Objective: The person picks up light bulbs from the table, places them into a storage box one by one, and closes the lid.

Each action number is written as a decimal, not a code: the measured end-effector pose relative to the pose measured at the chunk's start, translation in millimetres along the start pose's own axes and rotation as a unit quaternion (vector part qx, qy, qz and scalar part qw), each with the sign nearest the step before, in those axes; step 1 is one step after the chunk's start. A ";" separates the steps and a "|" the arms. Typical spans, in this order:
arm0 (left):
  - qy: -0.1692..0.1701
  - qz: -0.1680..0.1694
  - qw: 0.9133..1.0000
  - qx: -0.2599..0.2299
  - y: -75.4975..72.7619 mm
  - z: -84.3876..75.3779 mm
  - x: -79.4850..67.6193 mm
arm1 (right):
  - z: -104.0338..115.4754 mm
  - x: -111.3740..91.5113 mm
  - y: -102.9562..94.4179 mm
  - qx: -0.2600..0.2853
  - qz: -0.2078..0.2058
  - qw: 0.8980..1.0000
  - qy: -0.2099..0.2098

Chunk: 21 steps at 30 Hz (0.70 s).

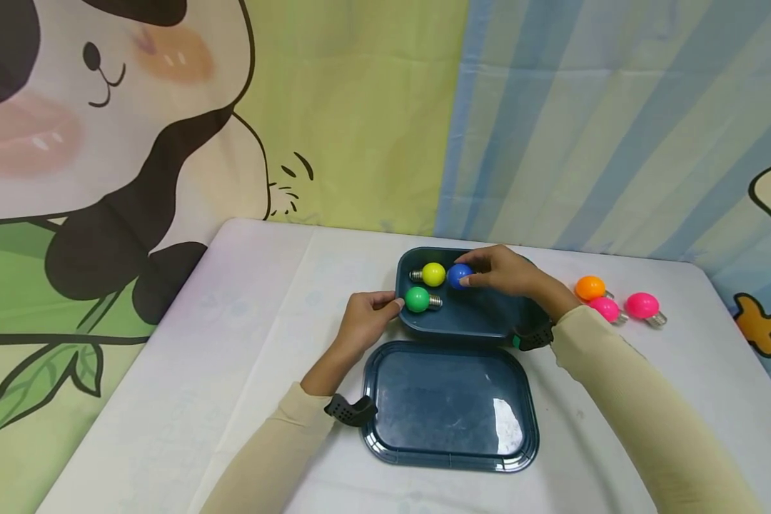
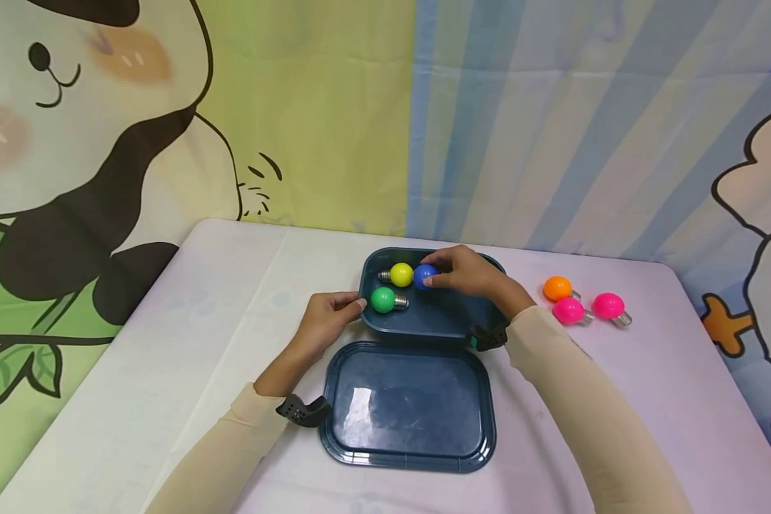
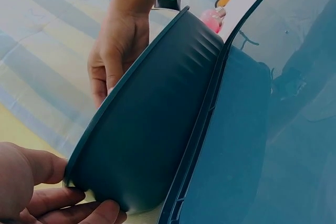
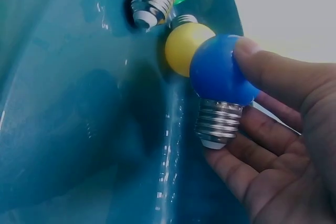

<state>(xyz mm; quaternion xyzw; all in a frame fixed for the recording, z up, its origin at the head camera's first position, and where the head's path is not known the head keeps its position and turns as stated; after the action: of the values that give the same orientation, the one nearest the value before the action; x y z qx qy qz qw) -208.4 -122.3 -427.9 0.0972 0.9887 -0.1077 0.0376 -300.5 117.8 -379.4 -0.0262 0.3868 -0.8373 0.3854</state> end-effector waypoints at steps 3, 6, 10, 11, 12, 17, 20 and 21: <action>0.000 0.001 1.000 -0.004 -0.1 0.4 0.0 | 0.3 3.6 0.1 -0.005 0.005 1.000 -0.003; 0.000 0.003 1.000 -0.005 0.2 0.4 0.0 | 1.4 6.0 0.2 -0.005 0.009 1.000 -0.006; -0.003 0.004 1.000 -0.005 0.7 0.4 0.0 | 3.4 8.3 0.9 -0.002 0.020 1.000 -0.004; -0.002 0.004 1.000 -0.005 0.9 0.3 -0.1 | 3.7 9.1 1.2 -0.004 0.023 1.000 -0.003; -0.002 0.005 1.000 -0.005 0.9 0.0 -0.3 | 4.0 9.9 1.6 -0.007 0.027 1.000 -0.001; 0.001 0.003 1.000 -0.004 0.5 -0.4 -1.1 | 3.4 15.4 3.4 -0.033 0.047 0.998 0.004; 0.003 0.004 1.000 -0.004 0.1 0.3 -0.8 | 2.3 17.3 2.8 -0.054 0.049 0.997 0.006; 0.003 0.005 1.000 -0.003 0.0 0.7 -0.5 | 2.4 17.6 2.3 -0.061 0.048 0.997 0.008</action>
<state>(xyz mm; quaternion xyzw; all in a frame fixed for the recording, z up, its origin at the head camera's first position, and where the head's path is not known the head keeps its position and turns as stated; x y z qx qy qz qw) -207.9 -122.6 -428.5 0.1022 0.9886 -0.1043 0.0354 -310.6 103.7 -383.7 -0.0242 0.4410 -0.7928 0.4200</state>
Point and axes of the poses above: each hand's wrist, its own x-axis towards the middle knuckle, its own y-axis out of the palm, z = x × y, the point moved 4 cm from there along x, towards the middle knuckle, and after that the axes turned 10 degrees about z, right-handed, at the moved point
